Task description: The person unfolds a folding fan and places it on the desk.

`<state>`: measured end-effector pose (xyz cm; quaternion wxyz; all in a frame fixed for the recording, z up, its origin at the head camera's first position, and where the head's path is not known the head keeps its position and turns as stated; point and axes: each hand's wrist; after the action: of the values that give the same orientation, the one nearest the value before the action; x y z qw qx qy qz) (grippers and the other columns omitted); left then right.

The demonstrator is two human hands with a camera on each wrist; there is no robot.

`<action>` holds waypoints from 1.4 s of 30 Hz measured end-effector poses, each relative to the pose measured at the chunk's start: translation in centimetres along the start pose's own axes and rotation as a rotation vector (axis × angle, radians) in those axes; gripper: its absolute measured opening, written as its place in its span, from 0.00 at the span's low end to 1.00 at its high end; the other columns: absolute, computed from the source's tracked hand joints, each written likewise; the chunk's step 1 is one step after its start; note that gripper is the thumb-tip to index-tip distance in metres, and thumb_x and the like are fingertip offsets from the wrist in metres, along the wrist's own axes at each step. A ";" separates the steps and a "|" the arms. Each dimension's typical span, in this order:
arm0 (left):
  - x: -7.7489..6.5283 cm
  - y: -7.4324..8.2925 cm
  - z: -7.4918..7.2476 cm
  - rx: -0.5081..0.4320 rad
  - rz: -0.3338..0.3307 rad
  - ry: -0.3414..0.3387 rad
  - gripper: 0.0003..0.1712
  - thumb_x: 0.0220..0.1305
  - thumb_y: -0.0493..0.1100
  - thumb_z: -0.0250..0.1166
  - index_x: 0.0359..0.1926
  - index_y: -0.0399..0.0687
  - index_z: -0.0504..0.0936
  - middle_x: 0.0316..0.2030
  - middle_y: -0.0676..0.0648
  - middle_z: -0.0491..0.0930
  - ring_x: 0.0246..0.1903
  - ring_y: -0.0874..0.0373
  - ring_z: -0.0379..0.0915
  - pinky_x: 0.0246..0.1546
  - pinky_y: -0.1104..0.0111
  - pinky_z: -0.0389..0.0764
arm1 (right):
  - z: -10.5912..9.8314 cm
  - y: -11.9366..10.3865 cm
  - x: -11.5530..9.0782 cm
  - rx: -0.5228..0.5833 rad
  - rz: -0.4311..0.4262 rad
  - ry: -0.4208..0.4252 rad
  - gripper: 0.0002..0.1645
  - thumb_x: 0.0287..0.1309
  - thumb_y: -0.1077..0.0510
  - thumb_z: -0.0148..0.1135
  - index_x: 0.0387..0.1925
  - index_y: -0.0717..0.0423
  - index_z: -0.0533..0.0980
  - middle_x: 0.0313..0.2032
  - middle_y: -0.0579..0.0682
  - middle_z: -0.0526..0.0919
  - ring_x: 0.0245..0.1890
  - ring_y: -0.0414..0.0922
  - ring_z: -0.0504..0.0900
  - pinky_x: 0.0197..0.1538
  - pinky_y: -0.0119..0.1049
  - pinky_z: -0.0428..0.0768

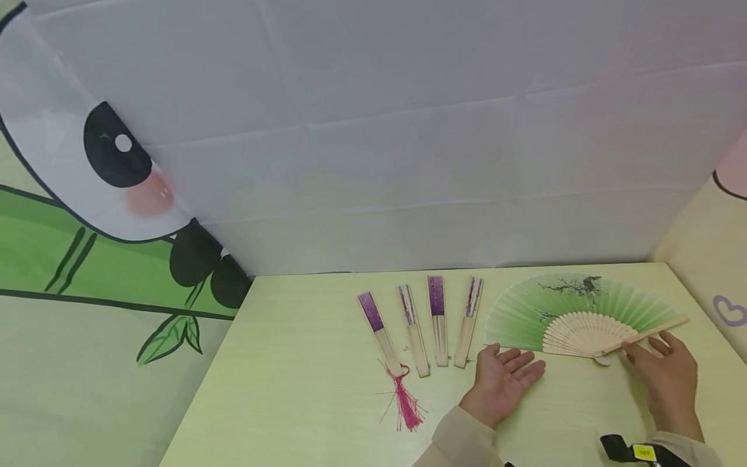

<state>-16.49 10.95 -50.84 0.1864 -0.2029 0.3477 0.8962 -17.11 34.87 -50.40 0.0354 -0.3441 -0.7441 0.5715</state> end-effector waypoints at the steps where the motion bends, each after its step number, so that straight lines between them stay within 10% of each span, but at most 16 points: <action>1: -0.1 0.1 0.0 0.008 0.005 -0.002 0.34 0.80 0.44 0.38 0.65 0.10 0.61 0.57 0.20 0.75 0.62 0.21 0.71 0.68 0.41 0.76 | 0.0 -0.2 -0.2 -0.025 -0.007 0.007 0.52 0.72 0.56 0.60 0.84 0.62 0.42 0.81 0.68 0.52 0.48 0.39 0.82 0.34 0.16 0.75; 5: -0.7 0.5 0.0 0.045 0.039 -0.015 0.32 0.80 0.44 0.39 0.65 0.13 0.63 0.57 0.22 0.76 0.61 0.23 0.74 0.67 0.40 0.76 | 0.1 -1.0 -1.2 -0.072 -0.027 0.023 0.51 0.73 0.52 0.58 0.84 0.62 0.43 0.82 0.66 0.52 0.76 0.60 0.64 0.35 0.15 0.68; 13: -1.4 1.7 -0.1 0.104 0.148 -0.008 0.30 0.79 0.43 0.41 0.65 0.18 0.66 0.59 0.25 0.77 0.59 0.26 0.76 0.64 0.43 0.80 | 0.9 -2.3 -2.9 -0.021 -0.065 0.029 0.48 0.74 0.54 0.59 0.84 0.59 0.47 0.82 0.62 0.54 0.70 0.40 0.73 0.34 0.11 0.72; 20: -1.9 3.1 -0.5 0.125 0.215 -0.008 0.30 0.79 0.43 0.41 0.68 0.22 0.66 0.63 0.25 0.76 0.63 0.28 0.75 0.64 0.46 0.81 | 2.7 -3.5 -4.5 -0.073 -0.154 -0.034 0.44 0.76 0.55 0.57 0.83 0.62 0.50 0.79 0.65 0.60 0.76 0.55 0.68 0.35 0.10 0.71; 25: -2.0 4.0 -0.9 0.122 0.254 -0.004 0.30 0.79 0.44 0.43 0.70 0.25 0.67 0.65 0.27 0.75 0.64 0.29 0.74 0.64 0.46 0.81 | 4.3 -4.0 -5.7 -0.100 -0.216 -0.091 0.41 0.76 0.58 0.58 0.82 0.64 0.54 0.76 0.66 0.65 0.62 0.40 0.78 0.37 0.10 0.72; 30: -1.9 5.0 -1.1 0.130 0.303 0.010 0.31 0.79 0.45 0.44 0.72 0.27 0.67 0.67 0.28 0.74 0.66 0.30 0.74 0.64 0.47 0.81 | 5.7 -4.1 -6.3 -0.113 -0.279 -0.159 0.39 0.76 0.58 0.59 0.80 0.65 0.57 0.74 0.68 0.68 0.41 0.17 0.67 0.38 0.10 0.72; 42: -0.9 7.2 -2.0 0.113 0.401 0.042 0.32 0.81 0.46 0.43 0.75 0.28 0.62 0.71 0.28 0.70 0.70 0.31 0.69 0.70 0.47 0.76 | 9.0 -4.5 -6.3 -0.167 -0.410 -0.227 0.33 0.74 0.61 0.62 0.75 0.67 0.66 0.67 0.69 0.76 0.38 0.13 0.74 0.39 0.16 0.76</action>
<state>-18.67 4.38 -47.84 0.0081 -0.1376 0.4344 0.8901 -18.46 23.50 -47.44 0.0381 -0.1210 -0.8423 0.5239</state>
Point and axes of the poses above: each hand's wrist, its own x-axis towards the middle knuckle, its own z-axis out of the palm, y = z × x
